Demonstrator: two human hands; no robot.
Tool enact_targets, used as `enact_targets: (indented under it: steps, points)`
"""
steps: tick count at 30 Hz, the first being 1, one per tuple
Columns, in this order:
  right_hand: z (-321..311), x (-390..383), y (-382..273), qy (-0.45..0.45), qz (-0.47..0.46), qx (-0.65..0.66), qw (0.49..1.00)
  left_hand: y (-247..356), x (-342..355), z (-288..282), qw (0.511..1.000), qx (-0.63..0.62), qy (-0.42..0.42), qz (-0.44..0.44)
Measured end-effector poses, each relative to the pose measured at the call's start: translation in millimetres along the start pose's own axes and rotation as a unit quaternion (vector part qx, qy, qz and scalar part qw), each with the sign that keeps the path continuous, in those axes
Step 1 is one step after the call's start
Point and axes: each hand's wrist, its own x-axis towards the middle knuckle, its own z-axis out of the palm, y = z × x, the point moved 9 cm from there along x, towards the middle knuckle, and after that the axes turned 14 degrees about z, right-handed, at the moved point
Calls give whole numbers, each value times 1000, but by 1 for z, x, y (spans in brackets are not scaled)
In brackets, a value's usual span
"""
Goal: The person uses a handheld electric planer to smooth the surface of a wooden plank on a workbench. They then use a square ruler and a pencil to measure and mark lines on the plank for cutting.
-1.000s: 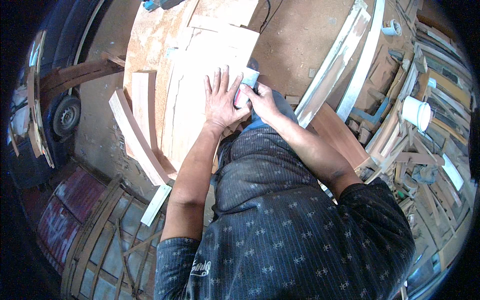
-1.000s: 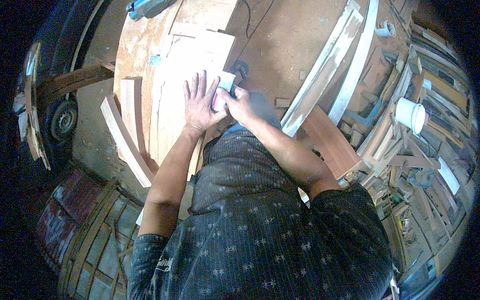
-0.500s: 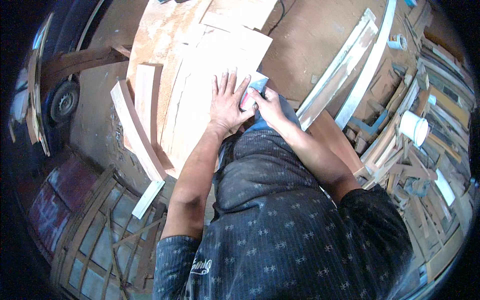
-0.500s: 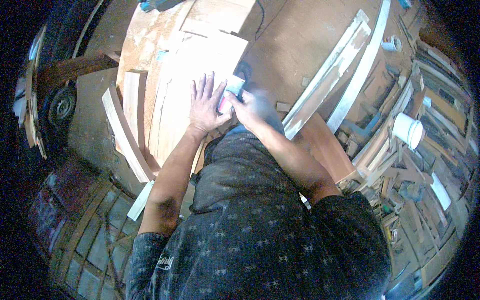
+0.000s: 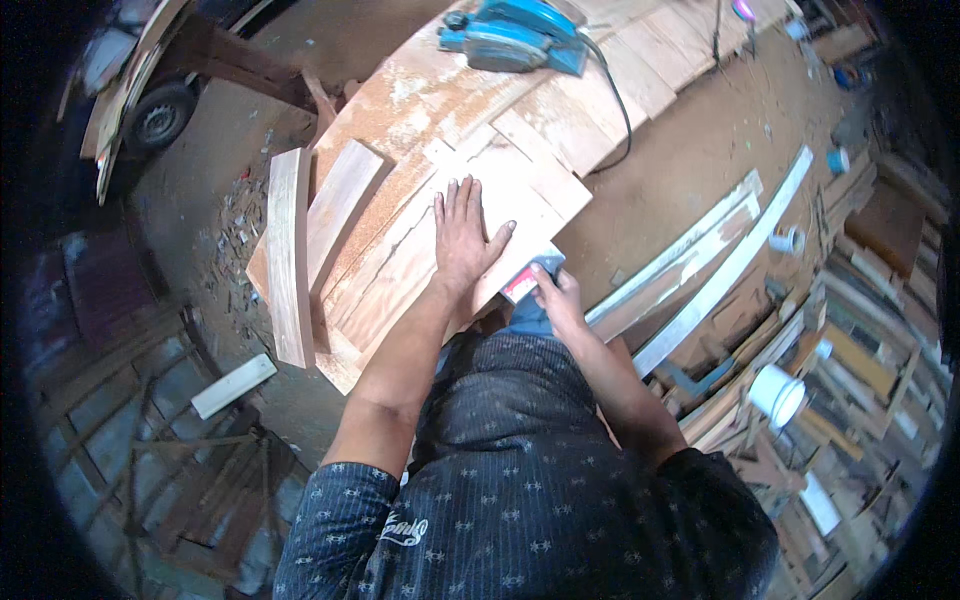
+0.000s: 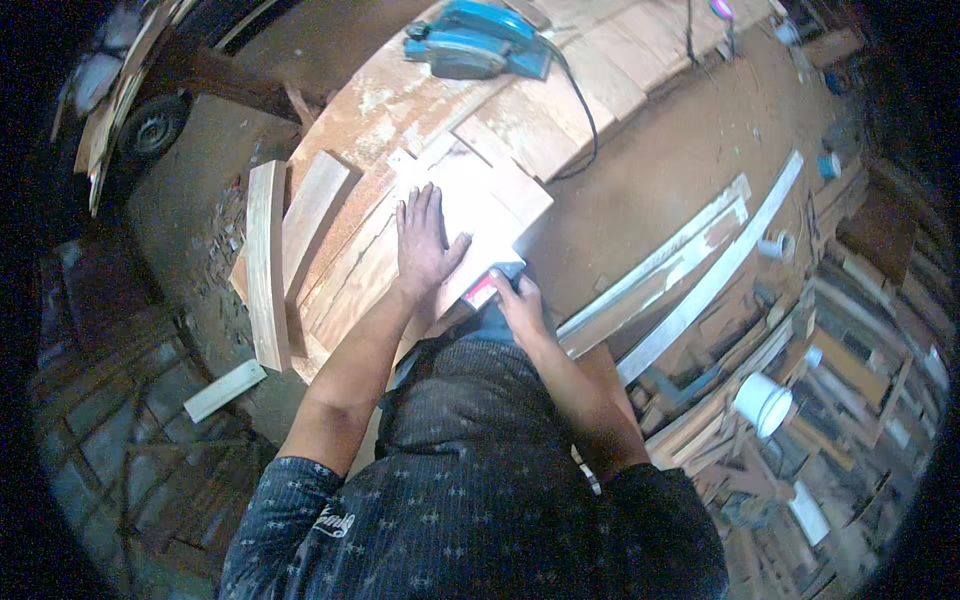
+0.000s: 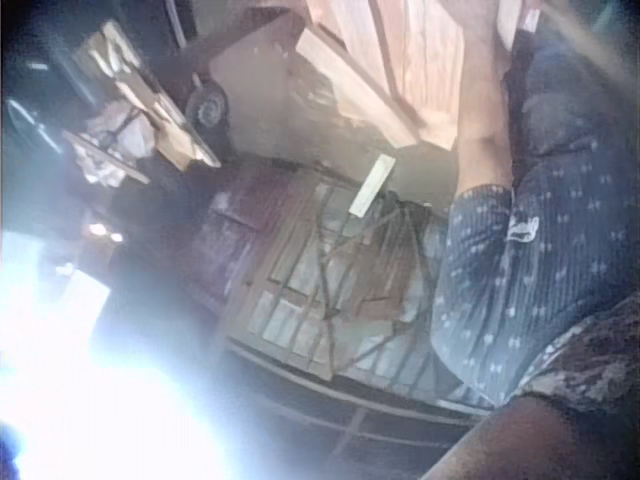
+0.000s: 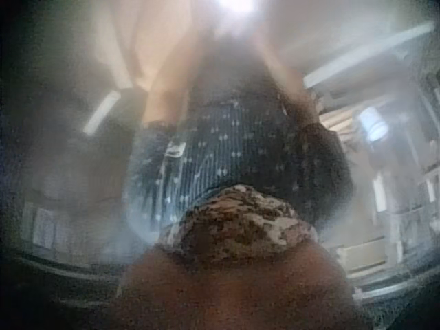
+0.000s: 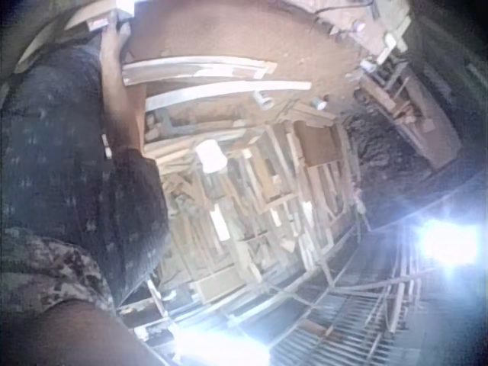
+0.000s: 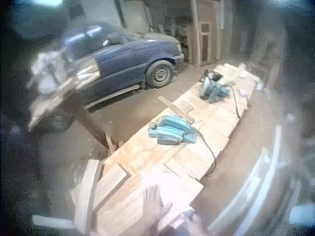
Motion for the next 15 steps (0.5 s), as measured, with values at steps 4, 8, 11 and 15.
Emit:
enact_targets:
  steps: [4, 8, 11, 15]
  points:
    - [-49, -22, -48, 90, -59, -132, 985, -6, 4, -2, 1000, -3, -3, -31]
    - [-33, -55, -135, 107, -195, -92, 971, -10, 1, 2, 999, 0, -12, -45]
    - [11, -27, -189, 140, -274, -283, 908, -11, 0, 3, 998, 1, -37, -57]
    - [103, 47, -206, 13, -230, -277, 933, -11, 3, 2, 997, -3, -42, -57]
